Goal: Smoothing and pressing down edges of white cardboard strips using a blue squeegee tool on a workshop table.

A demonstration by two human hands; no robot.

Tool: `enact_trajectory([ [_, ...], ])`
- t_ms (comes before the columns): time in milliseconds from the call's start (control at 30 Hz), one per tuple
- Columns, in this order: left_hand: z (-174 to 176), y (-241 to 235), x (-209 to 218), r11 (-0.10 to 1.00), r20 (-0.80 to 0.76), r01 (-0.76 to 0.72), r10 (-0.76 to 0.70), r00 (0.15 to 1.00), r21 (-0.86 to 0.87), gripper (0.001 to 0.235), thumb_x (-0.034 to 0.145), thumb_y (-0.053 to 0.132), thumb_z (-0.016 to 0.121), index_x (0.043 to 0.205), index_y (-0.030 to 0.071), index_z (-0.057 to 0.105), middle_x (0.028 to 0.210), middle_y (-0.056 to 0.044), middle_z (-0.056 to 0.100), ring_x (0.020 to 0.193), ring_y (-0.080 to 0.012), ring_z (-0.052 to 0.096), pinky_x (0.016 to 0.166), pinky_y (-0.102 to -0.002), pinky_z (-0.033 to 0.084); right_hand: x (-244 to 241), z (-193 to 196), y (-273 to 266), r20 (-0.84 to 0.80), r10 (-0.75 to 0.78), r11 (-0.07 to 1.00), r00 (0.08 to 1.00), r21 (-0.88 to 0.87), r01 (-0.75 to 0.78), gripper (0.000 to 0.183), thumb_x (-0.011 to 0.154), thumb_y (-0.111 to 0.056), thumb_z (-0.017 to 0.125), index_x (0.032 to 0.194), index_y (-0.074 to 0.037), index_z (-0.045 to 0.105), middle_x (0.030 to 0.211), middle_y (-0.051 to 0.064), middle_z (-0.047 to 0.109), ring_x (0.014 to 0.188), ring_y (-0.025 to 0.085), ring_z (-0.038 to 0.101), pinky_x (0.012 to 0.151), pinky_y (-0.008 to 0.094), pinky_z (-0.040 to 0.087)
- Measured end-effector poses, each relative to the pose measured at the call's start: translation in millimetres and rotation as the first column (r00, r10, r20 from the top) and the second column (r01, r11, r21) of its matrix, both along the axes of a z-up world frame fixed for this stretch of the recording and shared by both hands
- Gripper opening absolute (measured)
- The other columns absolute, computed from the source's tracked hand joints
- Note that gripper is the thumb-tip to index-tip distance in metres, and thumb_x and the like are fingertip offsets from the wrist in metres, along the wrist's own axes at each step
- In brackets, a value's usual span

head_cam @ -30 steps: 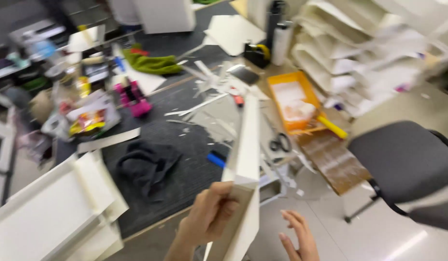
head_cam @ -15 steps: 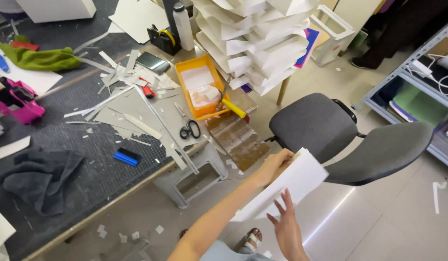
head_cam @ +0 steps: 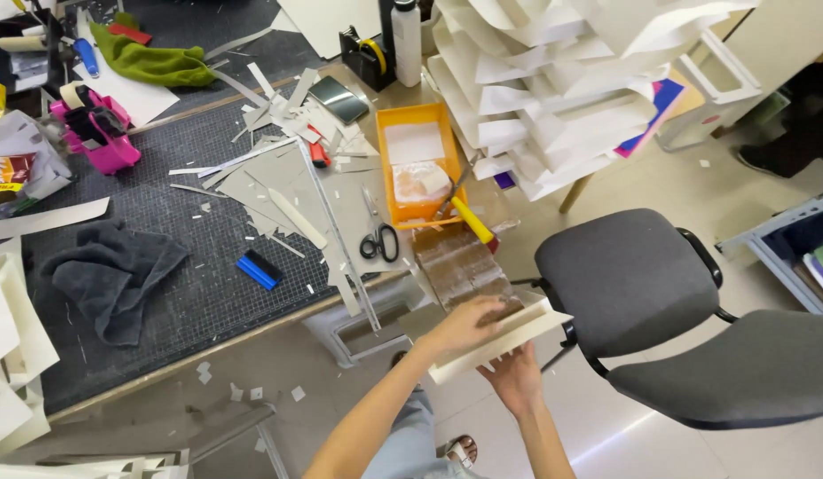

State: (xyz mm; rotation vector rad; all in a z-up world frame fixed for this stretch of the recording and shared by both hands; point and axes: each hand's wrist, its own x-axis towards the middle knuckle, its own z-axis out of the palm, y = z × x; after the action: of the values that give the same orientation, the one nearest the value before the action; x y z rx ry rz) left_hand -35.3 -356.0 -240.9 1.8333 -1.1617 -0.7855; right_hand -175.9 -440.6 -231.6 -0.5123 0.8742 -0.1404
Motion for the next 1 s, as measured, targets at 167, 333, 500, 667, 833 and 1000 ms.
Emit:
enact_trajectory([
  [167,-17,31,-5,0.987,0.009,0.156,-0.156,0.988,-0.026,0.040,0.098,0.020,0.051,0.135,0.004,0.057,0.146,-0.020,0.050,0.133,-0.0347,0.049,0.113,-0.049,0.035,12,2,-7,-0.073,0.045,0.999,0.996,-0.022,-0.046,0.056,0.102,-0.049,0.029,0.145,-0.017,0.044,0.146,0.013,0.049,0.128,0.034,0.045,0.106,0.061,0.035],
  [333,-23,56,19,0.987,-0.323,-0.135,0.100,0.941,-0.086,0.008,0.095,0.010,0.064,0.092,0.009,0.071,0.136,-0.016,0.060,0.124,-0.0241,0.060,0.090,-0.034,0.050,36,36,-10,-0.317,0.137,0.982,0.938,-0.084,-0.172,0.061,0.103,-0.048,0.023,0.153,-0.018,0.040,0.152,0.008,0.048,0.135,0.033,0.046,0.107,0.054,0.037],
  [500,-27,70,69,0.931,-0.263,-0.306,0.250,0.932,-0.200,0.033,0.089,0.021,0.075,0.070,0.014,0.050,0.110,-0.007,0.068,0.102,-0.0200,0.068,0.104,-0.041,0.043,30,-10,-32,-0.623,0.230,0.862,0.748,-0.226,-0.454,0.081,0.095,-0.059,0.026,0.153,-0.005,0.041,0.151,0.017,0.051,0.131,0.039,0.055,0.109,0.052,0.040],
  [667,-33,60,132,0.929,0.068,-0.293,0.315,0.947,-0.226,0.009,0.093,0.016,0.068,0.093,0.007,0.068,0.108,-0.009,0.068,0.096,-0.0216,0.067,0.097,-0.039,0.050,64,11,-47,-0.914,0.061,0.034,0.400,-0.399,-0.916,0.049,0.094,-0.053,0.048,0.086,-0.008,0.062,0.082,0.015,0.069,0.081,0.029,0.064,0.079,0.040,0.045],
  [833,-48,48,180,0.881,0.297,-0.407,0.467,0.833,-0.243,0.022,0.088,0.020,0.075,0.078,0.009,0.058,0.095,-0.004,0.061,0.096,-0.0206,0.058,0.099,-0.048,0.040,193,23,-52,-0.722,-0.045,-0.467,0.690,-0.595,-0.653,0.050,0.095,-0.034,0.057,0.142,-0.017,0.053,0.139,0.019,0.052,0.128,0.039,0.049,0.105,0.054,0.044],
  [1000,-101,43,208,0.884,0.576,-0.459,0.421,0.701,-0.088,0.018,0.092,0.032,0.068,0.101,0.021,0.057,0.097,0.005,0.054,0.108,-0.0130,0.058,0.112,-0.041,0.029,249,0,-70,-0.912,0.084,-0.582,0.402,-0.372,-0.723,0.061,0.104,-0.025,0.040,0.158,-0.044,0.018,0.122,0.016,0.056,0.099,0.046,0.069,0.088,0.054,0.058],
])
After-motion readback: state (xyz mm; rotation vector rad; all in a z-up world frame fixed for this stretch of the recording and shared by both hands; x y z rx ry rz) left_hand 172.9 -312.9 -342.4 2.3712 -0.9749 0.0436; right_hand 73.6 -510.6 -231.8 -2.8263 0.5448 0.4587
